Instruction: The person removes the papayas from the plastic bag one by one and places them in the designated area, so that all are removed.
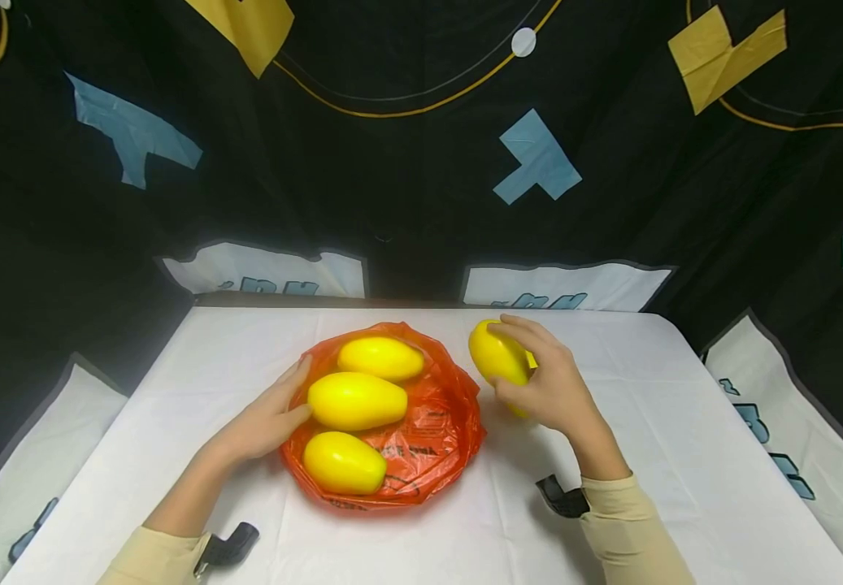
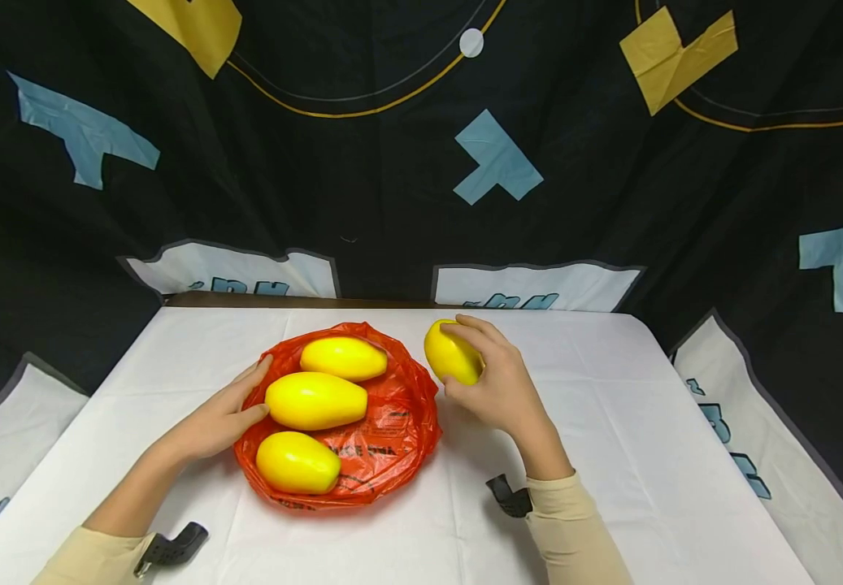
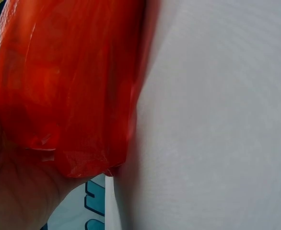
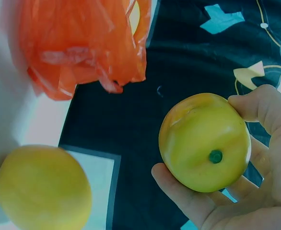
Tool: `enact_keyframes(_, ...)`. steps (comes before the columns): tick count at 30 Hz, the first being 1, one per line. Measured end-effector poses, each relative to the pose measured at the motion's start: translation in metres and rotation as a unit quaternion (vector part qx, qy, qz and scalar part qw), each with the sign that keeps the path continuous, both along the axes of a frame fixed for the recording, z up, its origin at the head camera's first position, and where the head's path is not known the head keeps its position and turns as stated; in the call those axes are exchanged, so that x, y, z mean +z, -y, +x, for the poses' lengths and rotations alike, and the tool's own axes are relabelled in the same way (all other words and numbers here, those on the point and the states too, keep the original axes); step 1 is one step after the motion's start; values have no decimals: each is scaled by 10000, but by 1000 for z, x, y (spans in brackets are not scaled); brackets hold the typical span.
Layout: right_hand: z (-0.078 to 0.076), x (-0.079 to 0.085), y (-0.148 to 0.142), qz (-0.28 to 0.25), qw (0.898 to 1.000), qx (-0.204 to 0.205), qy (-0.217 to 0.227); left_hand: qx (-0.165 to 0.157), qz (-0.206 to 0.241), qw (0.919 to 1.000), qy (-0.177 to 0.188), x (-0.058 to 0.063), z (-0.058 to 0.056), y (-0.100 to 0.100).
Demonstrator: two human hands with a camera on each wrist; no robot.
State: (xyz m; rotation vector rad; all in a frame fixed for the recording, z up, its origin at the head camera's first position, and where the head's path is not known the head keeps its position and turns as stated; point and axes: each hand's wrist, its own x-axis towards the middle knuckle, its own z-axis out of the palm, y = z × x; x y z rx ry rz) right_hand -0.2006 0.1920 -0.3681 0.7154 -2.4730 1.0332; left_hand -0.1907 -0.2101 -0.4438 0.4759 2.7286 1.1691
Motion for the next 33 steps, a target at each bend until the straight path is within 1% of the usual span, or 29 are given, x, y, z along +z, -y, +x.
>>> enact_keyframes(12,-1,-2,-19,-12,9992,-398,23,19,26,10000,51,0,2,0)
enact_keyframes(21,-4,-4,-33,-87,9965,-815,143,19,-9,10000,54,1,1,0)
enact_keyframes(33,-8,-6,-48,-185,9944,-1025,197,38,19,10000,67,1,1,0)
